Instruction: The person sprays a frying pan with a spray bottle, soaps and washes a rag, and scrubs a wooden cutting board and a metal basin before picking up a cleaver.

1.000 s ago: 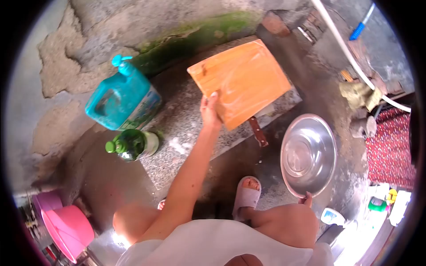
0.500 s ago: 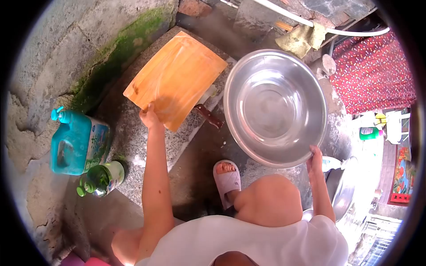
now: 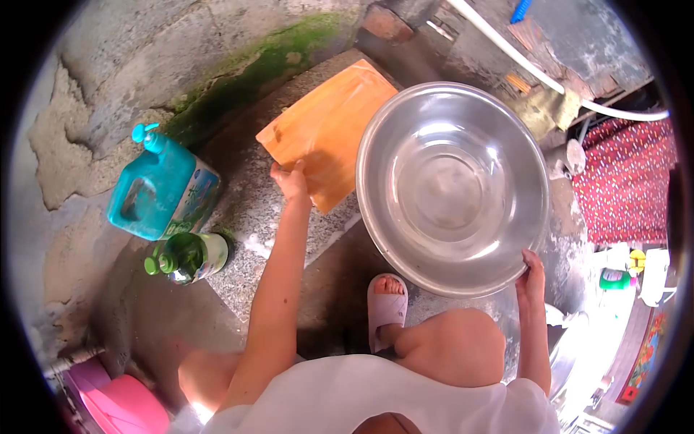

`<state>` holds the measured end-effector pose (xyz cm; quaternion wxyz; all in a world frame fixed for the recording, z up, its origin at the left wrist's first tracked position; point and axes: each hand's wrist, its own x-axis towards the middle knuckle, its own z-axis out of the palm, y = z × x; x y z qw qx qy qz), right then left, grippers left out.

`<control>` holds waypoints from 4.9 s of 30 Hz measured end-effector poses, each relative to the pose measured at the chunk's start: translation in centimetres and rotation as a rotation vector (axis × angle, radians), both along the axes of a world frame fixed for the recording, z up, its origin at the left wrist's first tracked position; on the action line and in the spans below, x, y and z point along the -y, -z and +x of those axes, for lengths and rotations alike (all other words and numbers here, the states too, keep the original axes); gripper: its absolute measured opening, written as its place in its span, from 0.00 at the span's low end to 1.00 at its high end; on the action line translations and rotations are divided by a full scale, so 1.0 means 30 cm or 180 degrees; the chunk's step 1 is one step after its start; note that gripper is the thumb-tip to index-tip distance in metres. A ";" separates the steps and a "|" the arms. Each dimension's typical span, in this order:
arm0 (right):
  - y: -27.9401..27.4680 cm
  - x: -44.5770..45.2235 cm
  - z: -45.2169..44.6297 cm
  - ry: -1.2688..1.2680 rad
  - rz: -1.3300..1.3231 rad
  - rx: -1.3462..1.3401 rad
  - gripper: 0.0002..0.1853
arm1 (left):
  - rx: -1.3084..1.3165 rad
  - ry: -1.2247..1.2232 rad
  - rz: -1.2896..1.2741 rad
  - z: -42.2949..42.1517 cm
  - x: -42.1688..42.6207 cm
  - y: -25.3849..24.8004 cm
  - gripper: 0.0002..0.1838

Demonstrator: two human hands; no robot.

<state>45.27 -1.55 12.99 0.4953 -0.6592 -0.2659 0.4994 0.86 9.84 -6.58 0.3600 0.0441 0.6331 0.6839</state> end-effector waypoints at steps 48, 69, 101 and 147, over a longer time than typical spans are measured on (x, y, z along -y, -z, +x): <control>-0.386 -0.489 -0.873 -0.2839 -0.0157 -0.0168 0.15 | -0.3666 0.2882 -0.2437 -1.012 -0.025 -0.628 0.31; -0.359 -0.505 -0.847 -0.2919 -0.0135 -0.0039 0.16 | -0.4041 0.2770 -0.2415 -0.910 0.019 -0.725 0.28; -0.119 -0.091 0.014 -0.1172 0.0548 0.4311 0.14 | 0.0468 0.4614 -0.0831 0.170 0.306 -0.717 0.17; 0.698 0.132 0.359 -0.2419 -0.0517 0.4631 0.32 | -0.1549 0.3133 0.0270 0.975 0.456 -0.218 0.23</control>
